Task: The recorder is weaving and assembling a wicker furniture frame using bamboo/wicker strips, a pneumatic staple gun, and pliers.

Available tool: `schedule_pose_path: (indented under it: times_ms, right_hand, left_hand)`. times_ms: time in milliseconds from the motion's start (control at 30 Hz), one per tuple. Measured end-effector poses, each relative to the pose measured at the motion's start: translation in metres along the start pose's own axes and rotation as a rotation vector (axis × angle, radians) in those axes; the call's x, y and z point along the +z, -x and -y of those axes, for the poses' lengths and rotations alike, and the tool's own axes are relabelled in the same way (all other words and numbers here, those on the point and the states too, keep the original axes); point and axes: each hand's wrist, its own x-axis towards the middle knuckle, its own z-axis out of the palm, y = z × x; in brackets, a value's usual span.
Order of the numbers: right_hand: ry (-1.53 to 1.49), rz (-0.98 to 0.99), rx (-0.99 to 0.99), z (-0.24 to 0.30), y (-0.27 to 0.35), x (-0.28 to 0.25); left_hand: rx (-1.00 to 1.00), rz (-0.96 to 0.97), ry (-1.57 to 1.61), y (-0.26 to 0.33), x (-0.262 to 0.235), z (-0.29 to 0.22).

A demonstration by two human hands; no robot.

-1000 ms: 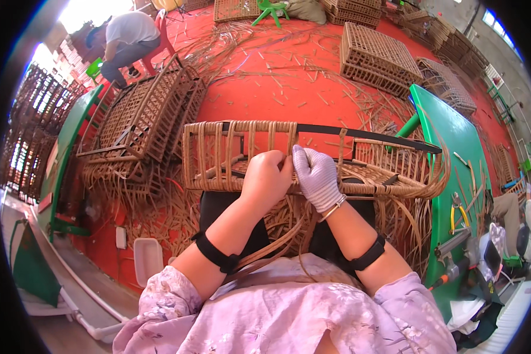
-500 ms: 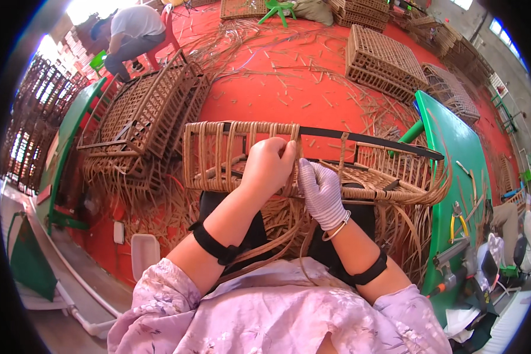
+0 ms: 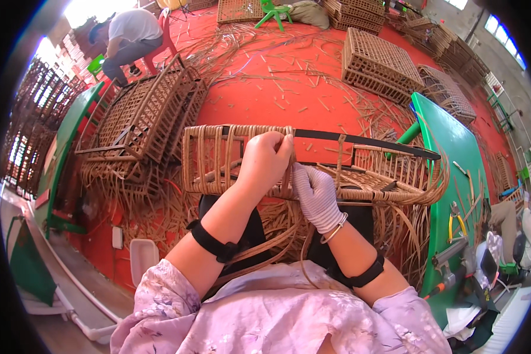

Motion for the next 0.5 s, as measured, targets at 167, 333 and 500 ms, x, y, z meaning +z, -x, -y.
schedule_pose_path:
  times_ms: [167, 333, 500]
  right_hand:
    - [-0.02, -0.022, 0.055, -0.007, -0.006, 0.005]
    - [-0.027, -0.016, 0.081, -0.004, -0.002, 0.005]
    - [0.02, -0.028, -0.028, 0.007, 0.013, 0.006]
  left_hand:
    - [0.015, 0.019, -0.055, -0.012, 0.003, -0.007]
    - [0.077, -0.007, -0.116, -0.012, 0.006, 0.001]
    - [0.025, 0.035, -0.104, -0.012, 0.003, -0.001]
